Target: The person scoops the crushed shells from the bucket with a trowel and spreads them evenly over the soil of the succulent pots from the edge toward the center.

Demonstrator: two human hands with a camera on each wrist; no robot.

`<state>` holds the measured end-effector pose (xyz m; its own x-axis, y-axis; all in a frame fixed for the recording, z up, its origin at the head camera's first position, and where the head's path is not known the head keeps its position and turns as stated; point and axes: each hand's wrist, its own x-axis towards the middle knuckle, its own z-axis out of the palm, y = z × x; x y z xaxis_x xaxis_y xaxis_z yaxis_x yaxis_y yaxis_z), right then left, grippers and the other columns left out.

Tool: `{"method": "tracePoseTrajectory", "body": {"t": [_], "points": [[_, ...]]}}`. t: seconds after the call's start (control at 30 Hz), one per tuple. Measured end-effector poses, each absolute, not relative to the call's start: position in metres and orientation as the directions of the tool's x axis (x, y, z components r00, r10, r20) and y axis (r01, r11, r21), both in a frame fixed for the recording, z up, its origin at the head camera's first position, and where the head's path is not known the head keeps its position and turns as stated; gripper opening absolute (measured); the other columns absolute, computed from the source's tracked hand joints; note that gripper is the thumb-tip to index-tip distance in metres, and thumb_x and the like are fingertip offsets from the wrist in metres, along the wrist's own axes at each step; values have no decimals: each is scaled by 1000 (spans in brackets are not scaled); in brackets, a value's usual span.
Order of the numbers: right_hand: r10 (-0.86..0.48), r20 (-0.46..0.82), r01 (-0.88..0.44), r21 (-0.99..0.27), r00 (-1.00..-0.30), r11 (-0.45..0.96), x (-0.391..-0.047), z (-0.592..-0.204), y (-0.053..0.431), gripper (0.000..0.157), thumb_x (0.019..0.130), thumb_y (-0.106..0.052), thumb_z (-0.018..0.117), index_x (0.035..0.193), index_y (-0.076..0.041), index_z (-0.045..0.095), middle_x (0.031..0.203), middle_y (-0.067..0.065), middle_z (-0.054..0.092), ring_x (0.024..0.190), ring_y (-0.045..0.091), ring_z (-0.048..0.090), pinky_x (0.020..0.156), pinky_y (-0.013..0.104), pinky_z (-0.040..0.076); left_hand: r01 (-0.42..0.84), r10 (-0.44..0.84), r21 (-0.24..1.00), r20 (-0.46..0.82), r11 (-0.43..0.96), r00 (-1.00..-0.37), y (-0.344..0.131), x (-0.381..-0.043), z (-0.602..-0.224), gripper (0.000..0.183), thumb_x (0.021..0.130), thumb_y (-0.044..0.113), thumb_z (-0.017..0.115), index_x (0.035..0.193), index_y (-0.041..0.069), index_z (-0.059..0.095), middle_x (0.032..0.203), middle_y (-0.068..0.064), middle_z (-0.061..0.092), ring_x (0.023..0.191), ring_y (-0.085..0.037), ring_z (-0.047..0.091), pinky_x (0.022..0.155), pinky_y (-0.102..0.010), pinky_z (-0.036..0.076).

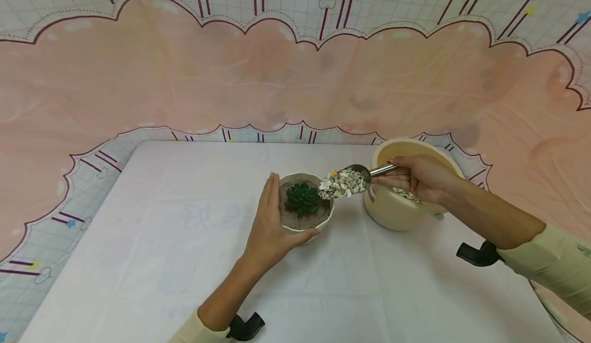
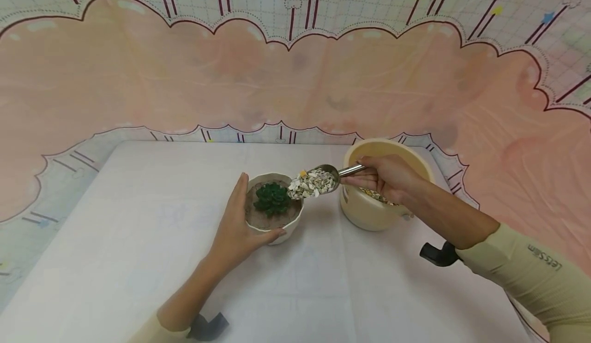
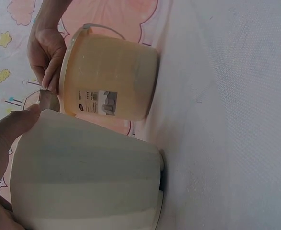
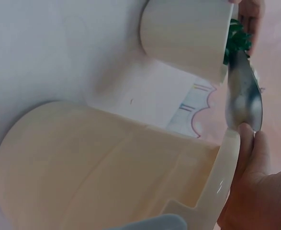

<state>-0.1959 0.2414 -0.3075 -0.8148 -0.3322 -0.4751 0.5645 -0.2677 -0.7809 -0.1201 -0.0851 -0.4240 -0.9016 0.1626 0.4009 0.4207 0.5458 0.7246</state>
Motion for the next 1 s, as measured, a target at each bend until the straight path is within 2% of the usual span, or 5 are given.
{"method": "tracePoseTrajectory", "body": {"t": [0.5,0.73,1.0], "points": [[-314,-464,543,-801,-828,-251,-197,-308,240,29,115,-8,38,110,12,60,100,29,74,91,34,78,86,33,59,426,173,730,399,534,-900,-87,-121,-423,133,71,33,100,166,-4,15,169,-26,21,156,-38,22,118,-59,32],[-307,-443,518,-822,-842,-235,-198,-309,240,26,115,-8,38,117,13,54,100,28,74,91,33,78,87,33,59,435,219,739,377,514,-900,-94,-127,-423,136,70,34,101,167,-1,13,171,-22,18,157,-34,20,120,-54,31],[-289,-441,506,-836,-850,-212,-201,-308,238,28,115,-10,37,124,15,47,100,29,74,90,32,78,87,32,59,444,266,748,356,494,-896,-101,-131,-420,132,72,31,100,167,0,13,173,-18,15,158,-34,17,121,-56,28]]}}
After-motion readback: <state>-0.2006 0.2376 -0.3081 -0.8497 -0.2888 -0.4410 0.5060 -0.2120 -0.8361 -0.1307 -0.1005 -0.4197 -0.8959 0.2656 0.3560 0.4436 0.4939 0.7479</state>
